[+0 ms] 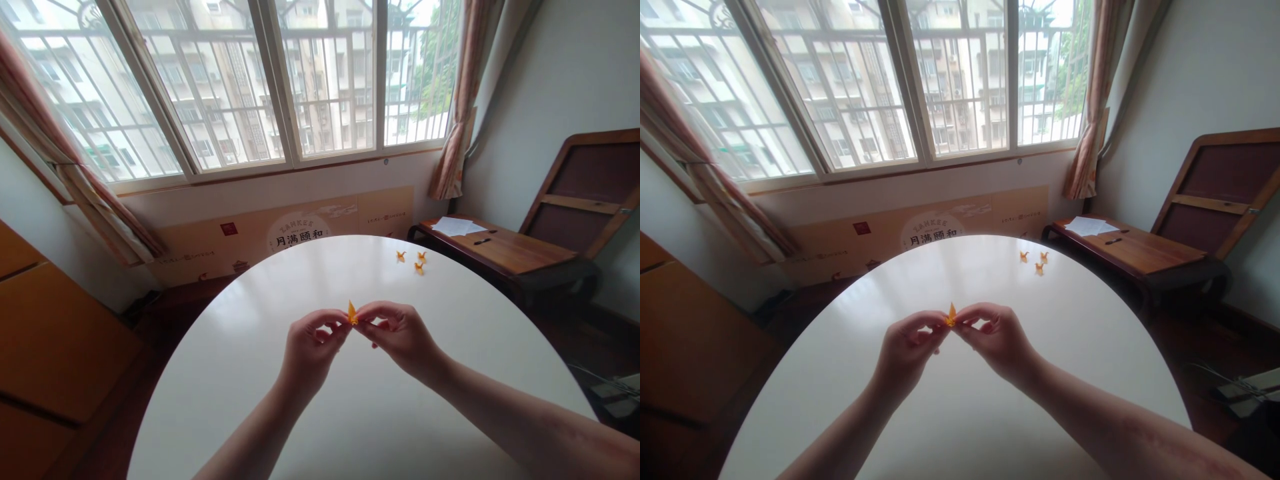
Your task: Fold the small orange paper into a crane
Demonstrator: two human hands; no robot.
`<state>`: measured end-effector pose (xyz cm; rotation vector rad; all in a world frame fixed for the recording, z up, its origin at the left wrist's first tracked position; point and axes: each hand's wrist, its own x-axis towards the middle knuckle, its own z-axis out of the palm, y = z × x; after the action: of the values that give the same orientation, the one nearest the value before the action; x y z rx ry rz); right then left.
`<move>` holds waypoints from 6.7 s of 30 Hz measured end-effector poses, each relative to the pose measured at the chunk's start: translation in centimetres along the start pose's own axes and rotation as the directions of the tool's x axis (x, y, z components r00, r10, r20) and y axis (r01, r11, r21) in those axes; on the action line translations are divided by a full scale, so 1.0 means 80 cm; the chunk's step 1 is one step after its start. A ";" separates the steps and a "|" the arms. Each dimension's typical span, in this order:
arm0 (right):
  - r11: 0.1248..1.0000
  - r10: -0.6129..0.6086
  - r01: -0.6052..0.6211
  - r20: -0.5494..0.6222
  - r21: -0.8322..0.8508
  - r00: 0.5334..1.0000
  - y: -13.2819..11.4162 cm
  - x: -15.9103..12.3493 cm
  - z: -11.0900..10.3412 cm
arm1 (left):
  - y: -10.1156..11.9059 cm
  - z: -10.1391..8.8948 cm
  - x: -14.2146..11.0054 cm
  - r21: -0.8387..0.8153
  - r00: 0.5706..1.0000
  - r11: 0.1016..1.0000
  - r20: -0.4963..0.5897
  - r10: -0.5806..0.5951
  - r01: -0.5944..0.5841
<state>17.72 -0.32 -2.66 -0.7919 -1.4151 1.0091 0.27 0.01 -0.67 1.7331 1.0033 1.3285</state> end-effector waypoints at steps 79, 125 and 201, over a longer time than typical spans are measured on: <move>0.882 0.362 -0.373 0.094 0.287 0.928 0.003 0.005 0.007 | 0.002 0.007 0.004 -0.279 0.897 0.852 0.144 -0.418 0.442; 0.904 0.338 -0.360 0.130 0.229 0.932 -0.001 0.002 0.004 | -0.003 -0.007 -0.001 0.178 0.963 0.948 0.104 0.249 -0.264; 0.578 0.294 -0.535 0.454 0.617 0.841 -0.012 -0.008 0.003 | 0.019 0.004 -0.009 -0.141 0.992 0.984 -0.033 -0.120 0.114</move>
<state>17.67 -1.31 -1.99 -0.3620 -0.9109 1.9932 0.74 -1.31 0.36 1.5263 0.9958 1.3312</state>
